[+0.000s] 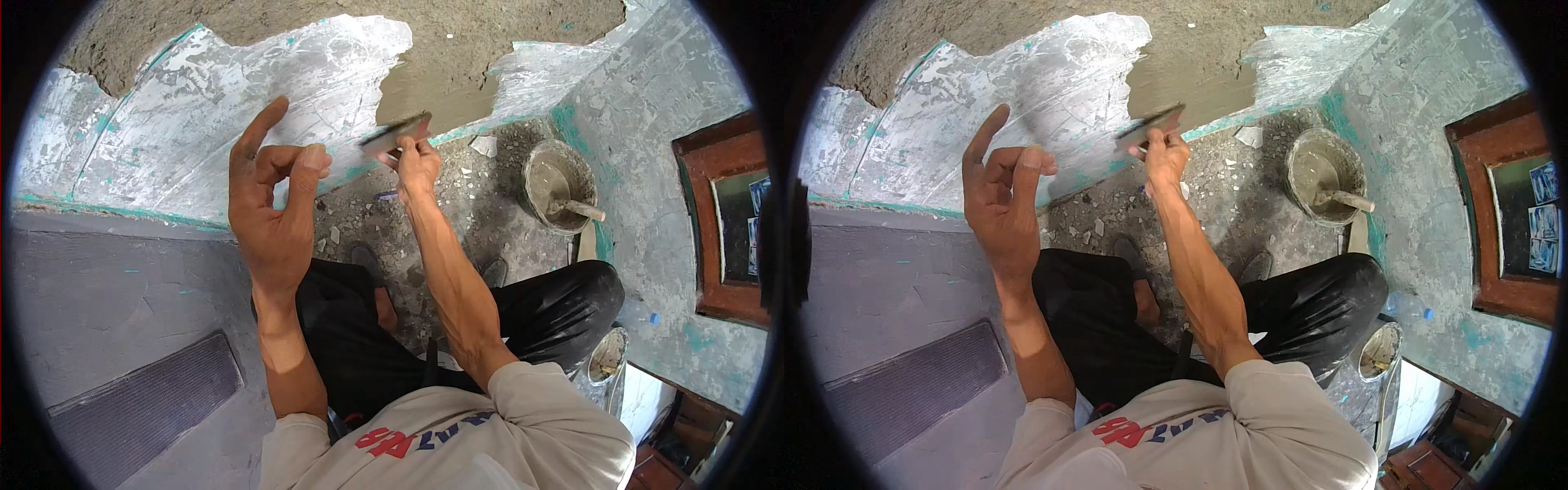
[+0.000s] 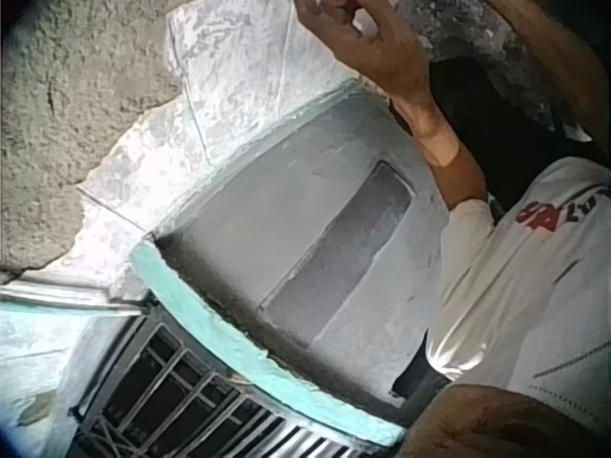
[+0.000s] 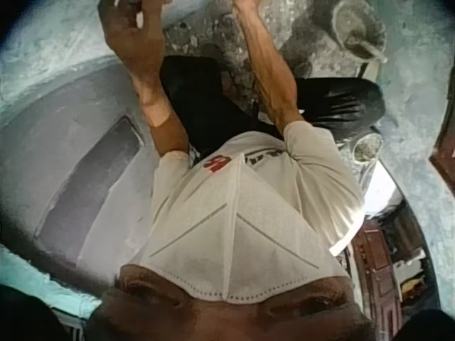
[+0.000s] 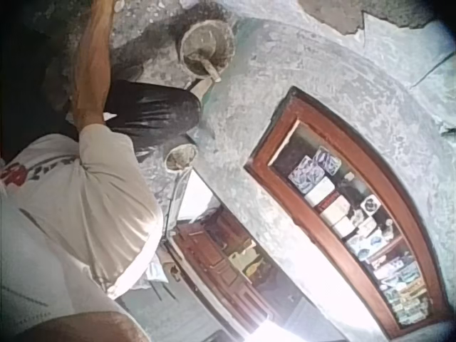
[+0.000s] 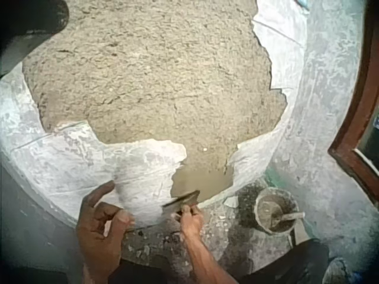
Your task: Applying plaster or cement mixture to a damaged wall using a trowel and spray bottle.
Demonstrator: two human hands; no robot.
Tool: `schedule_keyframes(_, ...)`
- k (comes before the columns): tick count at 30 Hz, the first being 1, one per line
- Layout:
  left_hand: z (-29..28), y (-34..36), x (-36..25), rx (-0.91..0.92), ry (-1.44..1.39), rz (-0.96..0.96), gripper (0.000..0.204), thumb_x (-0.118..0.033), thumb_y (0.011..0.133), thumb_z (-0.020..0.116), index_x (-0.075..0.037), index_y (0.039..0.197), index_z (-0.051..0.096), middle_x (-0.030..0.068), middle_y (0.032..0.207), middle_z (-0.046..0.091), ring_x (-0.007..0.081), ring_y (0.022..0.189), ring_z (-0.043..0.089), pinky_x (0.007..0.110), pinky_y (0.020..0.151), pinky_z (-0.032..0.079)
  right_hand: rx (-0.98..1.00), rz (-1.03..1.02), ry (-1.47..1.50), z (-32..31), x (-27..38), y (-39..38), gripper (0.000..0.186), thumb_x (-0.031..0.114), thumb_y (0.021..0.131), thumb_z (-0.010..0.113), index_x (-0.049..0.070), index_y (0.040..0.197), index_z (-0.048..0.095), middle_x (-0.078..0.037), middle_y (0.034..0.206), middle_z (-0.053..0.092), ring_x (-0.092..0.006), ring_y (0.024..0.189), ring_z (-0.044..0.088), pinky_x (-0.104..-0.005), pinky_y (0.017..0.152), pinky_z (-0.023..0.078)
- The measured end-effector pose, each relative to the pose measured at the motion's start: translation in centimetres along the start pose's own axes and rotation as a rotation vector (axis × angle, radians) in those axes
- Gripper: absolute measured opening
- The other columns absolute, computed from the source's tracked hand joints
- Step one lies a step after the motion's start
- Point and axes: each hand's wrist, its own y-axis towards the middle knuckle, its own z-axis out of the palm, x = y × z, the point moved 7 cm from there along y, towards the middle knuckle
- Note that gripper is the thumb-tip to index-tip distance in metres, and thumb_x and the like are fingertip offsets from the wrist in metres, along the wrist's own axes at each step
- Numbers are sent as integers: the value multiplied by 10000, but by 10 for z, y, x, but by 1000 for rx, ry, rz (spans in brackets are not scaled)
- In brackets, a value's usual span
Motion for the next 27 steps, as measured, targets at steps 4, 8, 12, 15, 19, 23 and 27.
schedule_keyframes(4,-6,-1,1,-16,-9,-37,462,-12,1004,637,39,1439,490,67,874,712,99,839,665,257,804,529,90,-87,21,40,53,-38,186,64,936,628,-120,969,626,-154,930,657,-225,740,695,-313,623,670)
schedule_keyframes(8,-4,0,3,-2,-12,-20,466,-17,1005,638,40,1442,487,61,861,708,99,840,666,253,807,527,131,-152,75,57,102,-56,175,64,950,615,-108,975,634,-170,897,662,-232,717,700,-319,660,672)
schedule_keyframes(12,-4,0,9,-47,-40,-42,116,-49,972,688,57,1015,673,177,1407,600,103,816,680,263,739,550,224,-167,128,67,148,-76,142,60,968,606,-75,945,644,-109,836,641,-178,716,671,-320,644,672)
schedule_keyframes(15,-5,-1,6,-33,-25,-41,230,-35,988,662,49,1188,588,123,1162,655,105,823,677,259,772,545,276,-200,68,54,170,-78,154,72,968,616,-76,974,660,-128,882,681,-198,734,704,-334,681,678)
schedule_keyframes(19,-8,-2,6,-10,22,-23,408,-20,1004,636,60,1385,514,119,1092,727,107,836,680,263,801,552,327,-146,-61,6,170,-69,230,109,1010,589,-95,1099,650,-163,1049,714,-225,878,741,-359,713,688)
schedule_keyframes(23,-4,0,2,-1,-6,-26,349,-24,1004,638,69,1327,543,155,1307,662,105,842,683,268,798,556,94,-124,-33,-73,112,-31,214,95,969,606,-68,1087,679,-107,966,695,-181,786,697,-362,698,683)
schedule_keyframes(27,-6,0,1,9,52,-2,372,-9,1004,632,65,1354,529,150,1213,693,113,853,686,278,802,562,-132,-335,-44,-95,38,0,225,103,975,603,-49,1120,683,-99,978,707,-196,844,688,-350,685,653)
